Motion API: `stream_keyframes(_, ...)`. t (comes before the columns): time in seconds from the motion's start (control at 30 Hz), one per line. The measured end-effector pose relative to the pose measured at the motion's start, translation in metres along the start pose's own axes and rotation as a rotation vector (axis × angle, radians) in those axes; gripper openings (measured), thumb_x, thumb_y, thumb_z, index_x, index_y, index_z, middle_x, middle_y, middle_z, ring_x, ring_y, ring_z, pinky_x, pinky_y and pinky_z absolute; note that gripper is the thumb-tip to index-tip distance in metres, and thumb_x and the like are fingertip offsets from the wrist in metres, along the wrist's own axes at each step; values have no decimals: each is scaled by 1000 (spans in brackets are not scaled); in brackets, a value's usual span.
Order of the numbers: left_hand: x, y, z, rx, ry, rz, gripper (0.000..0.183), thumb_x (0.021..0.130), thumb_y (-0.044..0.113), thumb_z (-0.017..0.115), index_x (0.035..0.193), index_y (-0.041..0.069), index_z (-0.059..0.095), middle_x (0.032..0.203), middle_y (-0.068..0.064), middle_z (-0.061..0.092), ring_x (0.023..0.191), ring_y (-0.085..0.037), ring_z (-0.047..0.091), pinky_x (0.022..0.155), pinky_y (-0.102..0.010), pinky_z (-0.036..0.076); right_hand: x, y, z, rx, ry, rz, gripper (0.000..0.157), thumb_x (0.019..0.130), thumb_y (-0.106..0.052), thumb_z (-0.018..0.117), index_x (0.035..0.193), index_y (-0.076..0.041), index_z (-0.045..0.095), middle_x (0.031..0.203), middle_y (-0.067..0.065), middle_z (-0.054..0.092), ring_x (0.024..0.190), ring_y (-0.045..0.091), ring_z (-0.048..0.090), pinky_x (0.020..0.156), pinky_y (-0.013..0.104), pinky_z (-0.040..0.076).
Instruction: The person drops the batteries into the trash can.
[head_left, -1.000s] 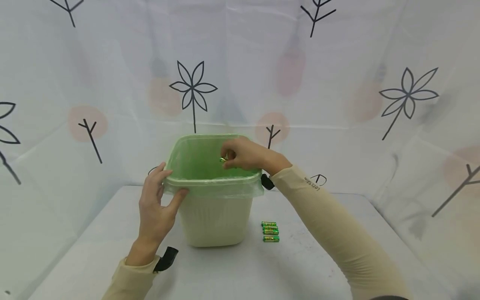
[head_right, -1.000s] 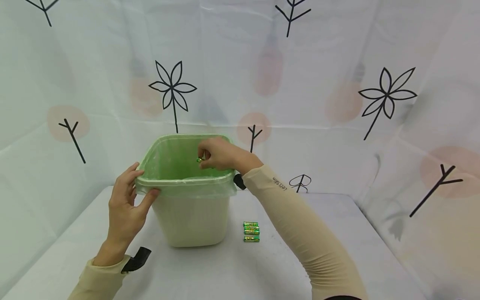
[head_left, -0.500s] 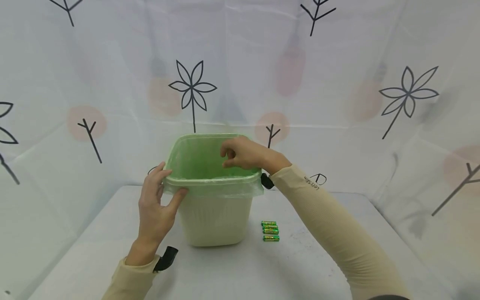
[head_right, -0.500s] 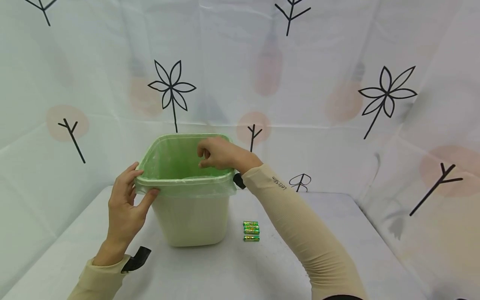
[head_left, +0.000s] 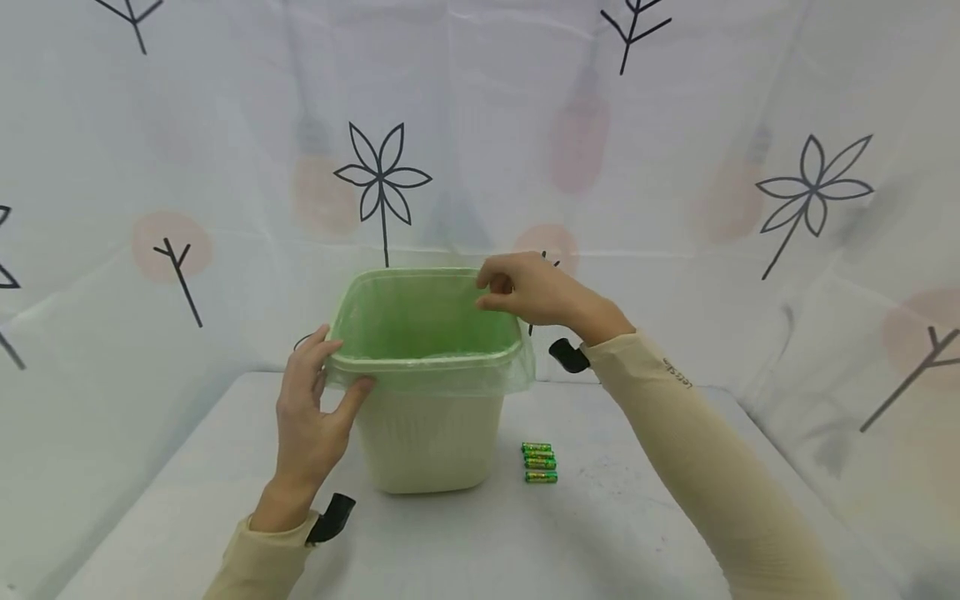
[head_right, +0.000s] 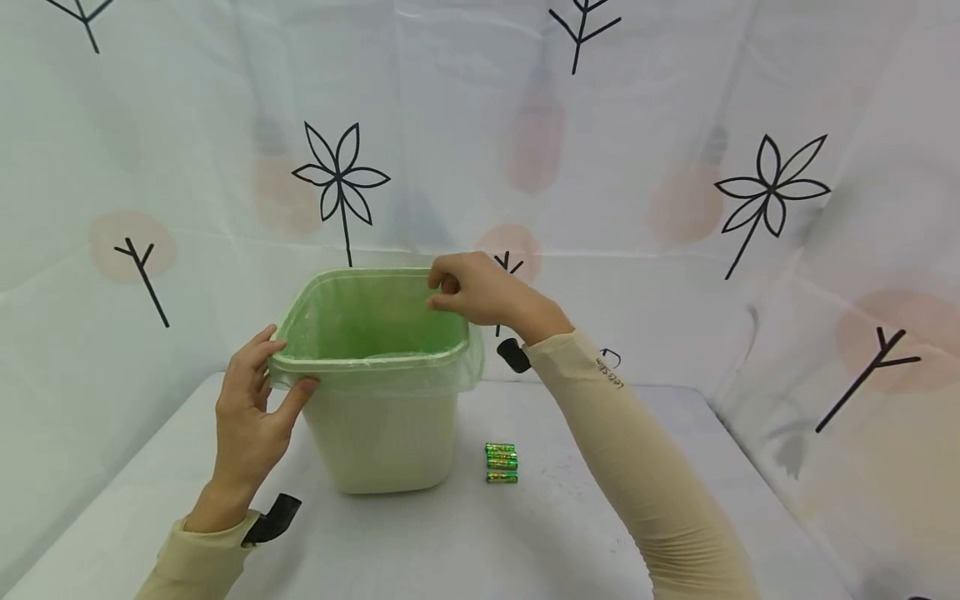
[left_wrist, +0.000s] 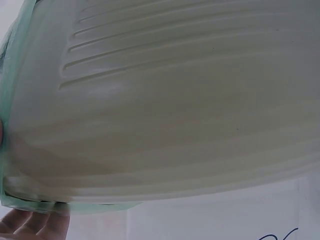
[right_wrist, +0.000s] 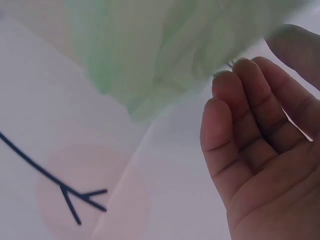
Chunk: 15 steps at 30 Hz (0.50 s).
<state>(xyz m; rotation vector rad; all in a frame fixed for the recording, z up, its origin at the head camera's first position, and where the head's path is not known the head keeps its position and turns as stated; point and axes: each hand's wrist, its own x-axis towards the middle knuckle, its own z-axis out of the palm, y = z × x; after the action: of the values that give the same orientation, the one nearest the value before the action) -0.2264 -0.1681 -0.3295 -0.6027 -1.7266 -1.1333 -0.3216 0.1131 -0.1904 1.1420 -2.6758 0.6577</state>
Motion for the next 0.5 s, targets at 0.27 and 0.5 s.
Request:
stream_keyframes(0.27, 0, 0, -1, 17, 1, -7, 63, 68, -17, 77, 125, -5, 52, 141, -14, 43, 127, -33, 45, 106, -27, 41, -42, 20, -12, -35, 34, 50, 19, 92, -26, 65, 105, -12, 64, 86, -1, 61, 77, 16, 55, 69, 32, 51)
stream_keyframes(0.5, 8, 22, -2, 2, 7, 12, 57, 67, -23, 73, 119, -14, 50, 135, -29, 43, 122, -45, 44, 107, -27, 40, -79, 45, 5, -15, 27, 130, 21, 92, -26, 65, 105, -10, 64, 84, -2, 60, 76, 16, 54, 68, 31, 51)
